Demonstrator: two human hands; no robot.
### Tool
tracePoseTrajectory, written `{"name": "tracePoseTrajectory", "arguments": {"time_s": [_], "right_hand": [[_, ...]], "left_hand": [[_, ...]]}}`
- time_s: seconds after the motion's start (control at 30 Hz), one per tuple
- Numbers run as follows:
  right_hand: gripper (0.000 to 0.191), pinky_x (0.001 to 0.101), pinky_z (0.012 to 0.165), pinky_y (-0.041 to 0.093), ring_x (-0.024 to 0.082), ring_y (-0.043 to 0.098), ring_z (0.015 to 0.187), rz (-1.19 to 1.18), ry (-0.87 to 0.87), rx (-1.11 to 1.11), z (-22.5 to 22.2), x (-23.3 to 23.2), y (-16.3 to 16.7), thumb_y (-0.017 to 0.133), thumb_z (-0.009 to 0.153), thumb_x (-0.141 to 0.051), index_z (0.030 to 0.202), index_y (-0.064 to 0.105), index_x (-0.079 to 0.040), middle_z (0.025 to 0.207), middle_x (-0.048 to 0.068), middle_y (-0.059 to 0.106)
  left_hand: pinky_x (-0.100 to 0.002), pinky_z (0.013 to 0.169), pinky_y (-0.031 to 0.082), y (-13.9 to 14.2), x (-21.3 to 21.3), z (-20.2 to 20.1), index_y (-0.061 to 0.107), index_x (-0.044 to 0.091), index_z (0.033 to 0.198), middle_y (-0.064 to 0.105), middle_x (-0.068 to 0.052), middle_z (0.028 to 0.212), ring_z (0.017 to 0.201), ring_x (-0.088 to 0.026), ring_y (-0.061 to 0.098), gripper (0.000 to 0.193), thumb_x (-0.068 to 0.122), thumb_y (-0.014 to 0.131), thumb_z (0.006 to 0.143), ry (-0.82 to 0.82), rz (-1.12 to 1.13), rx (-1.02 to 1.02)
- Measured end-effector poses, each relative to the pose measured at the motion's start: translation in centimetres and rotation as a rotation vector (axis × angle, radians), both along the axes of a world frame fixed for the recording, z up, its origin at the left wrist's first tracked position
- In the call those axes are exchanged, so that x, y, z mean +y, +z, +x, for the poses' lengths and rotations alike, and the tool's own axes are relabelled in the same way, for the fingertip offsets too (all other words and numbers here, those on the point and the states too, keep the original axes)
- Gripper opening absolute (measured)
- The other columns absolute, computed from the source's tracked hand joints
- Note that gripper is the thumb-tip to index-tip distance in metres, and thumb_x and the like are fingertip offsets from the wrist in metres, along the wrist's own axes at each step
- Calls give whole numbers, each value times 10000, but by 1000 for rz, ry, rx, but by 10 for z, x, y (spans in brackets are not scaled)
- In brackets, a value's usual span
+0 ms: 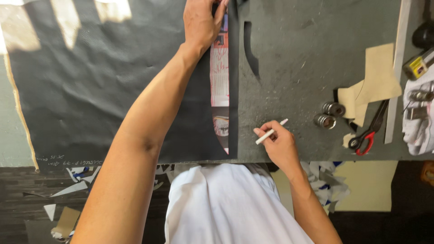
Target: The person lays out a large sheet of black leather on a workbench, places paper templates on it, and uses a white marker to trace the outlines. They then use scissors to cut the leather along the traced lines, producing shaped leather pieces.
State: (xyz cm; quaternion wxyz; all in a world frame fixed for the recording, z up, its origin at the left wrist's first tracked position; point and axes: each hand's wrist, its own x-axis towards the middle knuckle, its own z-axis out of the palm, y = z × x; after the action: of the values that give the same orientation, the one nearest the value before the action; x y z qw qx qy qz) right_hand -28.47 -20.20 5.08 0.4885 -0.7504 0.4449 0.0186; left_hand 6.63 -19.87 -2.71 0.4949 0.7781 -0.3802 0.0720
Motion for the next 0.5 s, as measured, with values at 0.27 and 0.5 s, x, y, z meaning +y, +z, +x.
{"name": "tracePoseTrajectory", "arguments": {"time_s": [0.27, 0.5], "right_hand": [[157, 268, 541, 474, 64, 580, 614, 27, 19, -76, -15, -22, 20, 773, 885, -186, 958, 720, -57, 691, 5, 685], [160, 239, 608, 543, 66, 681, 709, -1, -141, -242, -80, -93, 27, 766, 909, -125, 1049, 730, -56, 780, 3, 713]], "left_hand": [[-476, 979, 479, 21, -59, -12, 608, 76, 1325, 588, -157, 1263, 1144, -377, 571, 296, 71, 662, 1034, -150, 48, -254], [-571, 1202, 240, -12, -129, -16, 288, -108, 1592, 414, -298, 1596, 1479, -470, 350, 769, 253, 708, 1058, -113, 305, -251]]}}
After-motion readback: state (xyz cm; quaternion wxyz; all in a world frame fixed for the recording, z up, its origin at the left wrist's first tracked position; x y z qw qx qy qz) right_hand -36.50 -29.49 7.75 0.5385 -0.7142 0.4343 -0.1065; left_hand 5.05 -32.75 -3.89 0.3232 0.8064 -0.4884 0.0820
